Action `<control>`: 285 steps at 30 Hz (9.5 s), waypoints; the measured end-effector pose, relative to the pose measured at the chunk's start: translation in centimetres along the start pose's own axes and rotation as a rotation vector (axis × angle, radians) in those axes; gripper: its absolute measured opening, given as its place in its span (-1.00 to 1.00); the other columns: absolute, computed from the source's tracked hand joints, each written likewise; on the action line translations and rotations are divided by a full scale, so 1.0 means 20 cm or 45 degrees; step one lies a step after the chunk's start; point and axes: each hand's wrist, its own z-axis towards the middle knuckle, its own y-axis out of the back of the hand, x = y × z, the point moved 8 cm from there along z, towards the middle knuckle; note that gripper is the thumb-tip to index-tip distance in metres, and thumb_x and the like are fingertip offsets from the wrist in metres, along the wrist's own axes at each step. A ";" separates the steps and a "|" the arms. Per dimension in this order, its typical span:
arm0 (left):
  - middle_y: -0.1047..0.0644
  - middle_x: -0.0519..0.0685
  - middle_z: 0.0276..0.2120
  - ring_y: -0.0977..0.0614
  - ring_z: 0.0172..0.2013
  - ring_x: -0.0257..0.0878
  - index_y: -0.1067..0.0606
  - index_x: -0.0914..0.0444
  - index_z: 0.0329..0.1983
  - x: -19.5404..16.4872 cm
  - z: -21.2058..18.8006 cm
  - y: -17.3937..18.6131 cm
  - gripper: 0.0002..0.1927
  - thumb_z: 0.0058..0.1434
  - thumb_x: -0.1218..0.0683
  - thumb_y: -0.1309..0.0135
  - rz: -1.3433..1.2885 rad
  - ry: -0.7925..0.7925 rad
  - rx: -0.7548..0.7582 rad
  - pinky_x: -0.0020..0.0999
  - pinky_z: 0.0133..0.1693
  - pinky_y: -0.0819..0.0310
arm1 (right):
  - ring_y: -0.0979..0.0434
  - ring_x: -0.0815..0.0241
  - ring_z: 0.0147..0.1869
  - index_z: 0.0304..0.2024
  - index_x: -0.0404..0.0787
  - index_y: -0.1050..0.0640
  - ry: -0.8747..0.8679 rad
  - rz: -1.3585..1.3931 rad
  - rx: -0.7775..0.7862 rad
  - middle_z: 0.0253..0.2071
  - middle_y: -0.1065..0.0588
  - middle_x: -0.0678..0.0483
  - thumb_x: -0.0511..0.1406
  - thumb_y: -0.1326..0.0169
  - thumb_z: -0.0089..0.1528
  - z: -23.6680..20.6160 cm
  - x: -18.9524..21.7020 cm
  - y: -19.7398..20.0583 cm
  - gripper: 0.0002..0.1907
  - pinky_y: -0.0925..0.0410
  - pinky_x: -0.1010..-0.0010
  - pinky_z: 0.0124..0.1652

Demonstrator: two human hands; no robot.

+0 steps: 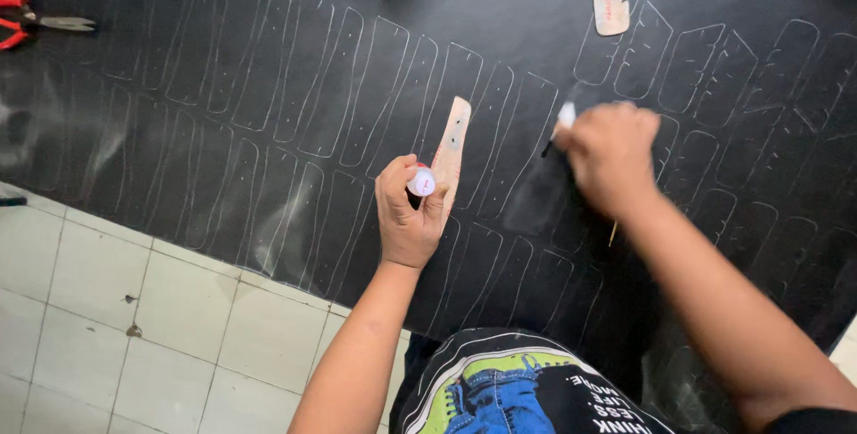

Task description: The person wipes a large black sheet with white outlines using a small white cloth and a liquid from a small bottle. They repeatedly apply the liquid and wipe the surface, then briefly handle a larger pink bottle before resuming wiping.

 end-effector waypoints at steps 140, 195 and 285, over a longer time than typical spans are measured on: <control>-0.41 0.10 0.18 -0.49 0.13 0.09 -0.20 0.11 0.26 0.02 -0.04 -0.02 -0.47 0.37 0.06 -0.21 0.027 0.019 0.012 -0.03 0.16 -0.41 | -0.47 0.18 -0.01 -0.27 0.09 -0.67 0.196 0.160 0.021 -0.21 -0.56 0.27 -0.38 -0.23 0.16 -0.23 0.14 0.07 -0.81 -0.13 0.14 0.08; -0.57 -0.17 -0.37 -0.51 -0.42 -0.42 -0.55 0.28 -0.03 -0.36 -0.61 -0.29 -0.69 0.29 -0.01 -0.12 -0.872 1.276 0.807 -0.49 -0.36 -0.40 | -0.57 0.26 -0.08 0.09 -0.33 -0.47 -0.945 2.239 0.296 -0.11 -0.54 0.00 -0.44 -0.10 0.26 -0.84 0.26 -0.21 -0.66 -0.43 0.42 -0.07; -0.52 0.04 -0.29 -0.52 -0.19 0.04 -0.54 0.24 -0.07 -0.55 0.16 -0.51 -0.62 0.10 0.00 -0.30 0.361 -0.046 0.770 -0.04 -0.13 -0.38 | -0.61 0.20 -0.13 -0.06 -0.21 -0.65 -0.515 0.945 -0.269 -0.15 -0.59 0.06 -0.38 -0.19 0.32 -0.39 -0.19 0.13 -0.85 -0.42 0.44 -0.11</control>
